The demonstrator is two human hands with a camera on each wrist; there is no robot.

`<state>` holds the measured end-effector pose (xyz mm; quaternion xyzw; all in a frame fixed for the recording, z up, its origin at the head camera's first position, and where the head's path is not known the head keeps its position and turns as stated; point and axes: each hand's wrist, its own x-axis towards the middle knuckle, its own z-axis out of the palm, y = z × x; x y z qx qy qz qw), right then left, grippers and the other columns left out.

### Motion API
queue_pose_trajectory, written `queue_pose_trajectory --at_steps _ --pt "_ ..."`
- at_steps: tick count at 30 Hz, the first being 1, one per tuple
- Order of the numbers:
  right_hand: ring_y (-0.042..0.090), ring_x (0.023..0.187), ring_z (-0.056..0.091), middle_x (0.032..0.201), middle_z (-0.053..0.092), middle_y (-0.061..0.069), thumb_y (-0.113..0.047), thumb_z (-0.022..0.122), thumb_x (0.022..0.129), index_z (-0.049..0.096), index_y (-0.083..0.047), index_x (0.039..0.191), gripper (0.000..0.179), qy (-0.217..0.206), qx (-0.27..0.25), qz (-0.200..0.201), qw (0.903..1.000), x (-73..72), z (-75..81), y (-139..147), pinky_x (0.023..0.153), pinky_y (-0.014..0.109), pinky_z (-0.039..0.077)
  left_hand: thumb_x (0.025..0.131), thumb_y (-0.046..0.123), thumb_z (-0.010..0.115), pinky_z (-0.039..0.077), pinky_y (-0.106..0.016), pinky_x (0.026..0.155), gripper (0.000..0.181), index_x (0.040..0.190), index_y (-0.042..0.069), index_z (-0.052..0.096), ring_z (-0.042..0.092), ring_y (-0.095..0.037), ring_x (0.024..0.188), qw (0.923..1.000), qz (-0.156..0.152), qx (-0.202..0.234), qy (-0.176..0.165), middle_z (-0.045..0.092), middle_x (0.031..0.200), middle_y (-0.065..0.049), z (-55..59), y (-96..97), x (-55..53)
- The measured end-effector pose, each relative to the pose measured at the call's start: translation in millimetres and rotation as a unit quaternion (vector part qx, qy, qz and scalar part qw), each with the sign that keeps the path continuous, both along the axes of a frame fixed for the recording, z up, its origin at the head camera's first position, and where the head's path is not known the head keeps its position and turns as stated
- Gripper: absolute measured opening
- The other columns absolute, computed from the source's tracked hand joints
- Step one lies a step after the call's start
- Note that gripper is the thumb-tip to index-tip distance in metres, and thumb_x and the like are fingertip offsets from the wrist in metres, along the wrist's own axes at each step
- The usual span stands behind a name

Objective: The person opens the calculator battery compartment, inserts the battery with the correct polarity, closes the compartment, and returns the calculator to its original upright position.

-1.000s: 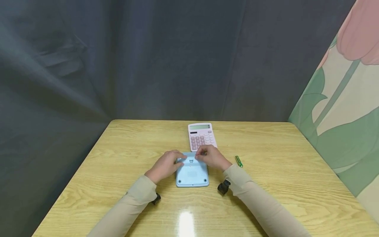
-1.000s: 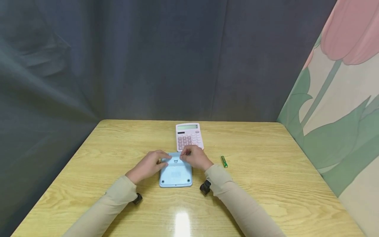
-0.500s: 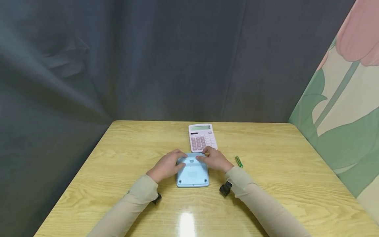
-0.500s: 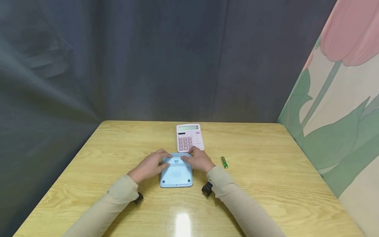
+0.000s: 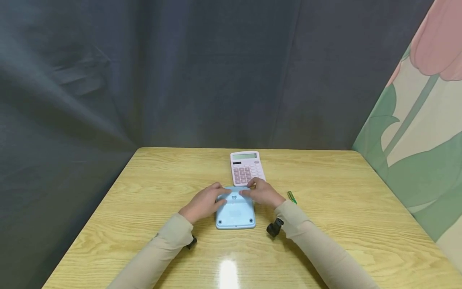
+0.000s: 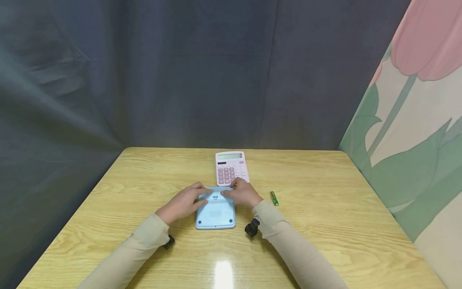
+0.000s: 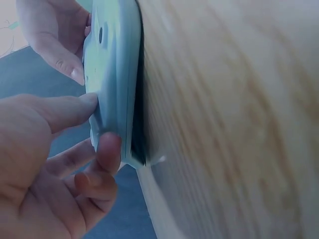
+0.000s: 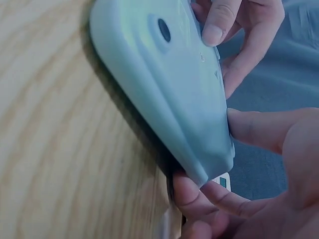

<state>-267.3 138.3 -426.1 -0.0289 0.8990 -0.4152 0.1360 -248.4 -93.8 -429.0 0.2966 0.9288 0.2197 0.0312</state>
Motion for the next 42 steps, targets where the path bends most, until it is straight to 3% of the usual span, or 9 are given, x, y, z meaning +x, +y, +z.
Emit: queue_pose_trajectory --at_steps 10,14,19,26,30,36,42 --pt "0.024 0.090 0.057 0.114 0.061 0.015 -0.033 0.071 0.093 0.057 -0.002 0.120 0.044 -0.003 -0.001 -0.008 1.0000 0.2 0.5 -2 0.073 0.032 0.048 0.101 0.020 0.062 0.047 -0.028 0.071 0.037 0.137 0.014 0.062 0.054 -0.012 0.086 1.0000 0.004 -0.007 -0.003 0.057 0.112 -0.003 2.8 0.6 0.1" --pt "0.024 0.089 0.057 0.114 0.061 0.015 -0.034 0.071 0.092 0.057 -0.001 0.119 0.044 0.004 -0.004 -0.009 0.9999 -0.1 -0.1 -1 0.071 0.032 0.048 0.101 0.019 0.062 0.048 -0.028 0.075 0.039 0.139 0.012 0.061 0.055 -0.012 0.092 0.9998 0.010 0.007 -0.016 0.055 0.118 -0.004 1.6 0.5 0.7" --pt "0.024 0.092 0.058 0.118 0.062 0.016 -0.038 0.072 0.091 0.058 -0.003 0.120 0.047 0.007 0.004 -0.011 0.9999 0.7 -2.5 1 0.075 0.034 0.049 0.099 0.019 0.065 0.048 -0.027 0.072 0.041 0.139 0.010 0.060 0.055 -0.014 0.088 0.9991 0.030 0.028 -0.011 0.049 0.127 -0.010 -1.1 2.6 8.7" --pt "0.027 0.105 0.060 0.130 0.060 0.018 -0.046 0.070 0.090 0.058 -0.006 0.121 0.052 0.024 0.025 -0.017 0.9993 3.8 -3.1 5 0.084 0.041 0.051 0.097 0.024 0.067 0.047 -0.027 0.070 0.044 0.136 0.004 0.060 0.051 -0.013 0.082 0.9977 0.047 0.049 -0.002 0.050 0.119 -0.009 4.4 11.6 18.6" --pt "0.023 0.095 0.063 0.119 0.064 0.016 -0.048 0.067 0.092 0.058 -0.007 0.123 0.052 0.033 0.012 -0.023 0.9991 7.9 0.4 6 0.075 0.036 0.052 0.098 0.028 0.066 0.047 -0.029 0.072 0.050 0.142 0.005 0.055 0.050 -0.013 0.084 0.9967 0.053 0.057 -0.022 0.050 0.116 -0.008 6.1 14.9 20.0" --pt "0.021 0.075 0.061 0.092 0.067 0.011 -0.037 0.060 0.097 0.060 -0.006 0.124 0.041 0.080 -0.023 -0.031 0.9961 14.5 12.6 3 0.061 0.031 0.048 0.100 0.036 0.061 0.049 -0.034 0.077 0.055 0.146 0.008 0.051 0.051 -0.016 0.089 0.9934 0.071 0.079 -0.042 0.049 0.115 -0.010 12.0 19.1 24.0" --pt "0.022 0.077 0.063 0.089 0.069 0.009 -0.031 0.055 0.098 0.061 -0.005 0.126 0.039 0.134 -0.039 -0.033 0.9897 23.3 27.2 -5 0.063 0.030 0.048 0.101 0.044 0.056 0.049 -0.035 0.079 0.057 0.141 0.004 0.055 0.051 -0.018 0.091 0.9865 0.095 0.116 -0.066 0.051 0.114 -0.012 17.8 21.1 26.5"
